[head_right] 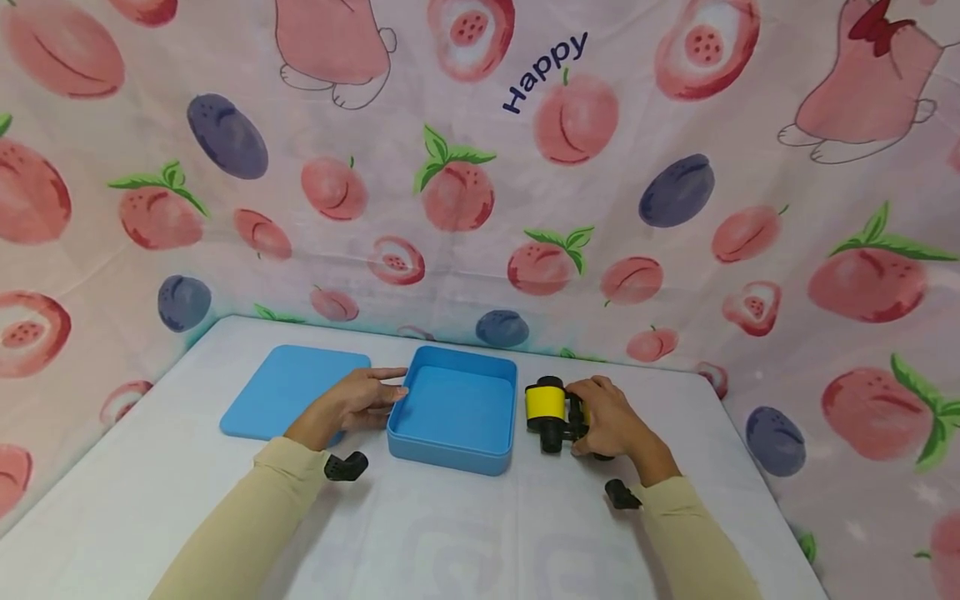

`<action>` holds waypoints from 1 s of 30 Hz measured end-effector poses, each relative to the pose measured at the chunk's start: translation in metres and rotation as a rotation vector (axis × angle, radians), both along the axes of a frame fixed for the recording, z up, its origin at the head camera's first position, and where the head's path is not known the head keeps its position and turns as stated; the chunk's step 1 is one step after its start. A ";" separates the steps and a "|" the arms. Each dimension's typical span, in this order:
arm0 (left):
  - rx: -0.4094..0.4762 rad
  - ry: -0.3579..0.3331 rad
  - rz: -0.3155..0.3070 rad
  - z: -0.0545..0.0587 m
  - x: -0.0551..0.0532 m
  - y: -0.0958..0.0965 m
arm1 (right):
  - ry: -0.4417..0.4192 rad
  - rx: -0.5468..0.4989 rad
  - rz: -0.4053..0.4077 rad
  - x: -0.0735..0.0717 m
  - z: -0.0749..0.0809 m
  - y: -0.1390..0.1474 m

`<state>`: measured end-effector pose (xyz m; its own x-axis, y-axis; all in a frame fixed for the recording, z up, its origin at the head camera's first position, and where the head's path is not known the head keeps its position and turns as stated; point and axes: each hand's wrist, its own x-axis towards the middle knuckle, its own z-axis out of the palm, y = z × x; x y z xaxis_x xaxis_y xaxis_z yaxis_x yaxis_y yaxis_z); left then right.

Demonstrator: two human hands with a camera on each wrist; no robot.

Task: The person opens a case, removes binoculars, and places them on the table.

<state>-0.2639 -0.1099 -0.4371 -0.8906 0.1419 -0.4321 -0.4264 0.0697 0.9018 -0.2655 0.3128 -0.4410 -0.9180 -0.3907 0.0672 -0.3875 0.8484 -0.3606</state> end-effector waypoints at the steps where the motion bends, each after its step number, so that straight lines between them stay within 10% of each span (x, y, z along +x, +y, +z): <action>1: 0.003 0.001 -0.001 0.000 0.000 0.000 | -0.001 0.001 -0.001 0.000 0.000 0.000; 30: -0.050 0.046 -0.050 0.002 0.009 0.005 | -0.082 0.055 -0.026 0.009 -0.005 0.006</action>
<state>-0.2548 -0.1051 -0.4346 -0.9019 0.1658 -0.3988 -0.3797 0.1356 0.9151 -0.2561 0.3183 -0.4457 -0.9295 -0.3676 -0.0299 -0.3360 0.8774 -0.3424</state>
